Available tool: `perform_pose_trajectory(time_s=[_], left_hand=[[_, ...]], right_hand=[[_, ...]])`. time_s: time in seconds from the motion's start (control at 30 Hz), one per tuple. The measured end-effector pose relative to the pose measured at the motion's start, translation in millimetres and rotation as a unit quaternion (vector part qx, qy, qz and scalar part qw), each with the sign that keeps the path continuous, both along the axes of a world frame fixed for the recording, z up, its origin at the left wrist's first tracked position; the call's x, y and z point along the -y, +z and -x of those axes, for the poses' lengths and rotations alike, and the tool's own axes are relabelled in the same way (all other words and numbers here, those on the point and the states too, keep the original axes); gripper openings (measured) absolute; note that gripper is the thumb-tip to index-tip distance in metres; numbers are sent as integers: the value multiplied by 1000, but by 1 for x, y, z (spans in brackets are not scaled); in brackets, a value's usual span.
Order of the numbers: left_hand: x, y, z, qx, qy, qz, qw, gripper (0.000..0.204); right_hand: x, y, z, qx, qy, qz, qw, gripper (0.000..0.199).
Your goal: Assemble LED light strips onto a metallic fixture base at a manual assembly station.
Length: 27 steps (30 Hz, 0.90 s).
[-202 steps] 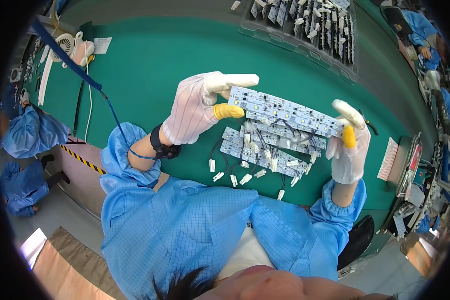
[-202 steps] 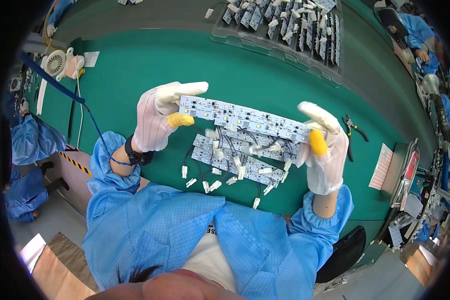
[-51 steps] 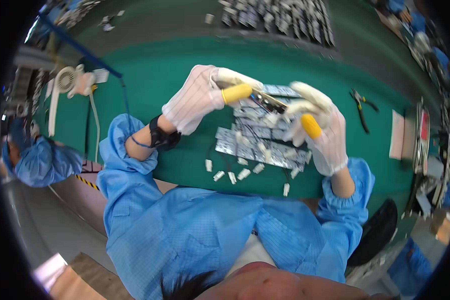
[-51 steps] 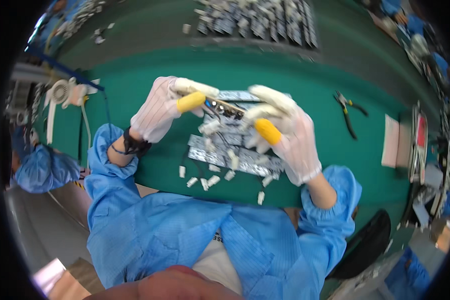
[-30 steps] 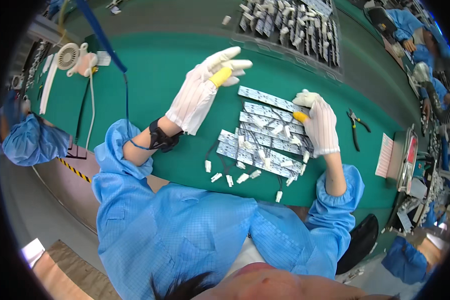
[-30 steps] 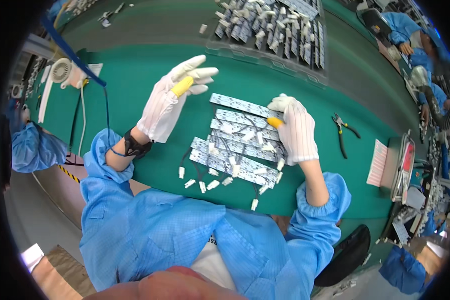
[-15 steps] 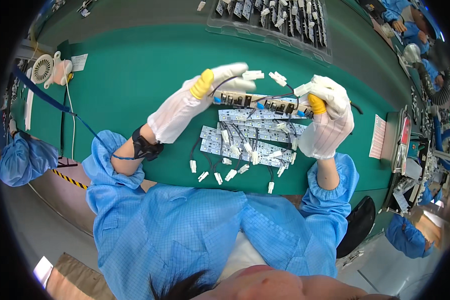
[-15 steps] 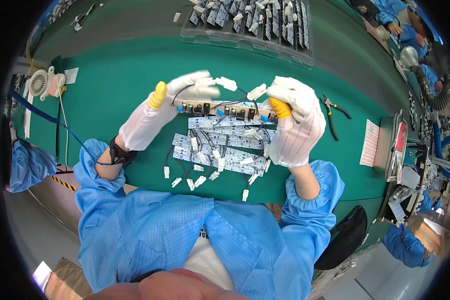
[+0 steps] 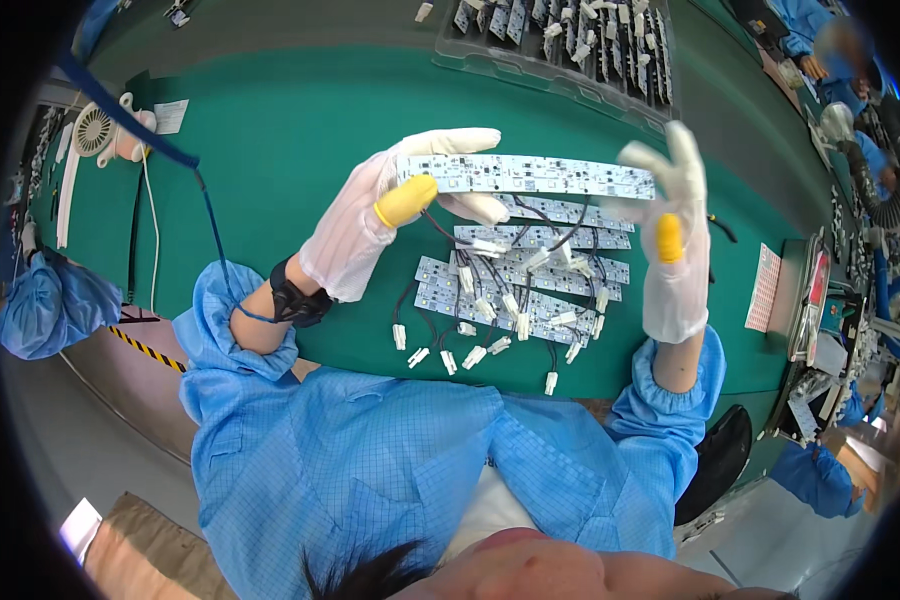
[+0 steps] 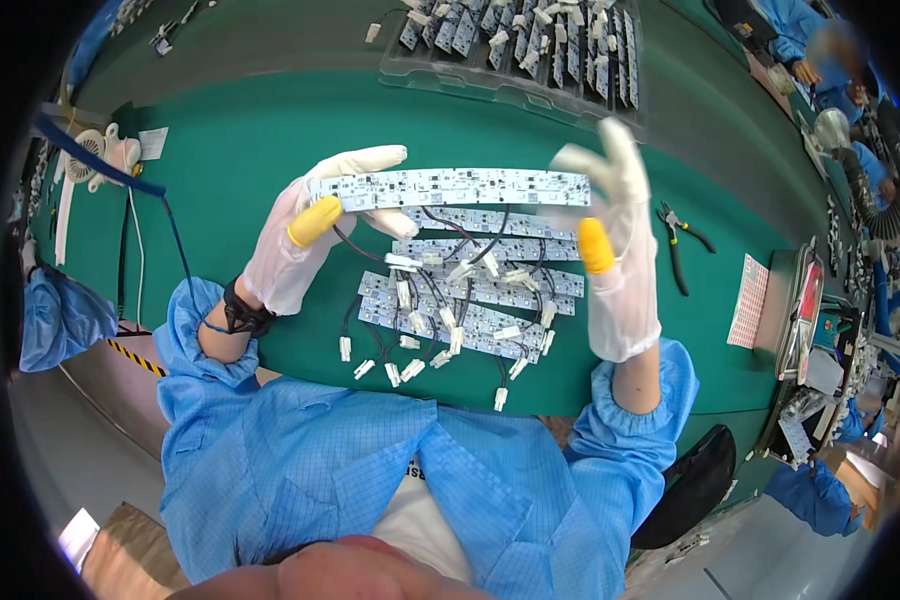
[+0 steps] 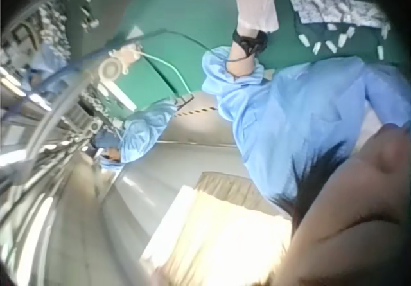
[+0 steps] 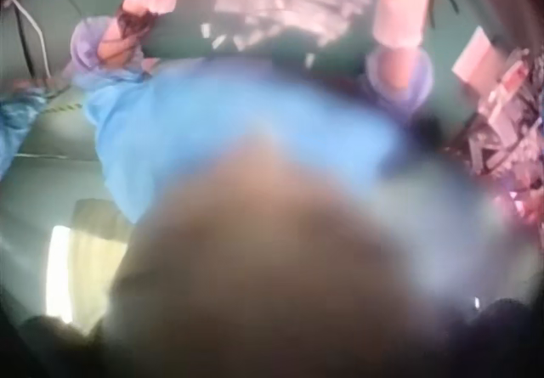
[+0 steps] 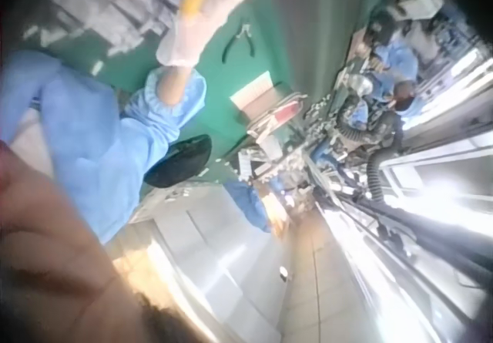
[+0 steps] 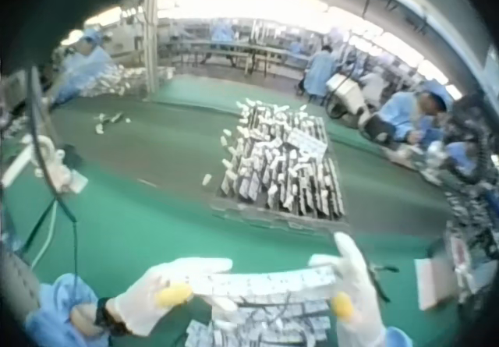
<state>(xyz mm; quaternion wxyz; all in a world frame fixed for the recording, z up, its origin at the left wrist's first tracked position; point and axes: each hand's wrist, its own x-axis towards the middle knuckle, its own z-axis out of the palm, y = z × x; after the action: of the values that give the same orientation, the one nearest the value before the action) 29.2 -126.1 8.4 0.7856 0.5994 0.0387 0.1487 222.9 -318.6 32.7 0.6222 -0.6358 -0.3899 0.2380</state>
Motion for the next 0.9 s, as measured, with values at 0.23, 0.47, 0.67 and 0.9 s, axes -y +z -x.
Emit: perform_pose_trajectory(time_s=[0.23, 0.47, 0.67, 0.9], left_hand=[[-1, -6, 6, 2, 133, -177, 975, 60], [-8, -11, 10, 24, 204, -329, 922, 47], [-12, -16, 10, 72, 229, -380, 893, 47], [-15, -15, 13, 66, 225, -336, 912, 49]], right_hand=[[23, 3, -2, -93, -34, 69, 993, 60], [19, 5, -2, -78, -41, 28, 996, 81], [24, 7, -3, -64, -35, 30, 997, 65], [25, 9, 2, -74, -32, 7, 997, 79]])
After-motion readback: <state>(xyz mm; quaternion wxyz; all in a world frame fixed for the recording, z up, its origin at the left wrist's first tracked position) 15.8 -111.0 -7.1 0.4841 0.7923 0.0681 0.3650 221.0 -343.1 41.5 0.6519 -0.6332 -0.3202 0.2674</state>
